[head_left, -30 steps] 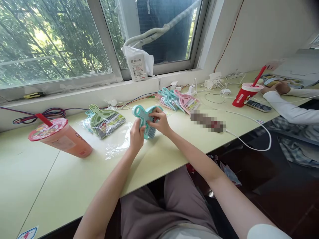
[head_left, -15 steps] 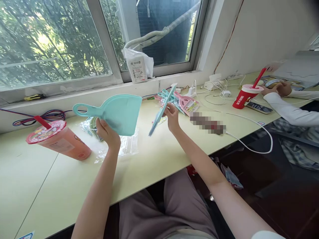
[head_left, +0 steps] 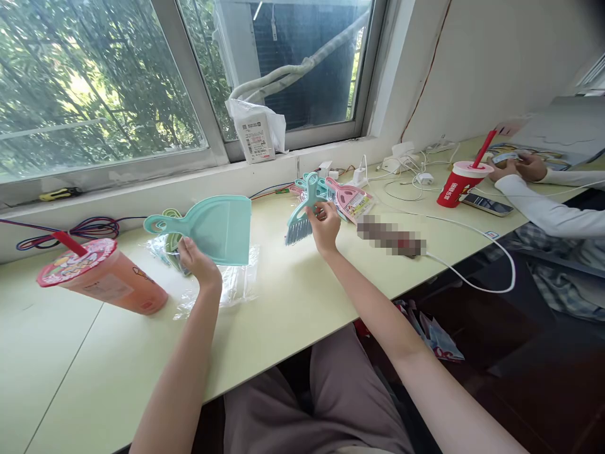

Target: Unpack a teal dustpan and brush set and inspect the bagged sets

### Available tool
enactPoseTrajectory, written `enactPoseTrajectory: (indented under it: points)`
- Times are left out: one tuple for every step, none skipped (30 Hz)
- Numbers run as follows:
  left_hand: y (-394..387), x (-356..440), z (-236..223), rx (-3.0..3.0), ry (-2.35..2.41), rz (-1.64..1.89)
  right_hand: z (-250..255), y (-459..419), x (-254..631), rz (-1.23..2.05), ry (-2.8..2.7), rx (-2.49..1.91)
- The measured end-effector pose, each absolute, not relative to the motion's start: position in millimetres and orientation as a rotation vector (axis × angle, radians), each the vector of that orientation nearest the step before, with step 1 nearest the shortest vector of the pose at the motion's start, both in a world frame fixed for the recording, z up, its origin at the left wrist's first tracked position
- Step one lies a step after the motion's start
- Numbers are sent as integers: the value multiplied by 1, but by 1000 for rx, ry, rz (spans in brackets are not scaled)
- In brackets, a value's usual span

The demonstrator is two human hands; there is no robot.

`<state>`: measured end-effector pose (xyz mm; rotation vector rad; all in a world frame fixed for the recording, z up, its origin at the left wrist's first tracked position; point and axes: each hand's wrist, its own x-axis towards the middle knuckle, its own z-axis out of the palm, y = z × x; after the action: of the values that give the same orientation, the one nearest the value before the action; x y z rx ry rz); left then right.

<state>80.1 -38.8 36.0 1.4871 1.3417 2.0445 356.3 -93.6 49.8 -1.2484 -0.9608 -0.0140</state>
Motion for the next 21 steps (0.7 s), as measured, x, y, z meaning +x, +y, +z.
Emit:
enactPoseTrajectory:
  points:
    - [-38,81,35,1425,1369,2085,49,-93,357,-19,-946,-1255]
    - [-38,83,35,1368,1397,2116,49,-92,358,-21,-932,-1261]
    - [-38,84,34,1330,1419,2131,48,-91,359,-20,-920,-1265]
    - [-38,86,34,1322,1431,2128,47,-90,361,-17,-911,-1266]
    - [-39,87,34,1320,1434,2127,46,-89,362,-13,-903,-1266]
    - [-40,88,34,1315,1430,2132,45,-88,363,-10,-898,-1268]
    - [-42,89,35,1310,1420,2141,44,-87,363,-8,-895,-1270]
    - [-44,90,37,1310,1406,2151,43,-86,364,-5,-889,-1269]
    - [-46,91,38,1319,1393,2161,43,-86,364,0,-883,-1263]
    - [-49,92,40,1339,1385,2165,43,-86,364,13,-876,-1250]
    - [-52,93,42,1368,1383,2164,43,-87,363,36,-874,-1226]
    - [-56,95,44,1406,1386,2160,45,-88,361,68,-884,-1196]
    - [-60,97,46,1452,1381,2155,46,-90,358,104,-911,-1166]
    - [-64,99,47,1504,1361,2148,48,-93,354,142,-955,-1140]
    - [-68,102,48,1561,1326,2137,50,-97,348,175,-1012,-1119]
    - [-73,106,49,1618,1283,2122,52,-101,342,199,-1077,-1102]
    - [-77,109,50,1673,1236,2101,53,-105,336,215,-1143,-1088]
    - [-82,113,50,1724,1196,2074,54,-110,329,226,-1207,-1077]
    - [-87,118,50,1772,1167,2039,53,-113,323,236,-1267,-1065]
    - [-92,122,49,1817,1147,1997,53,-117,317,242,-1325,-1053]
    - [-97,126,49,1861,1129,1948,51,-119,312,247,-1379,-1044]
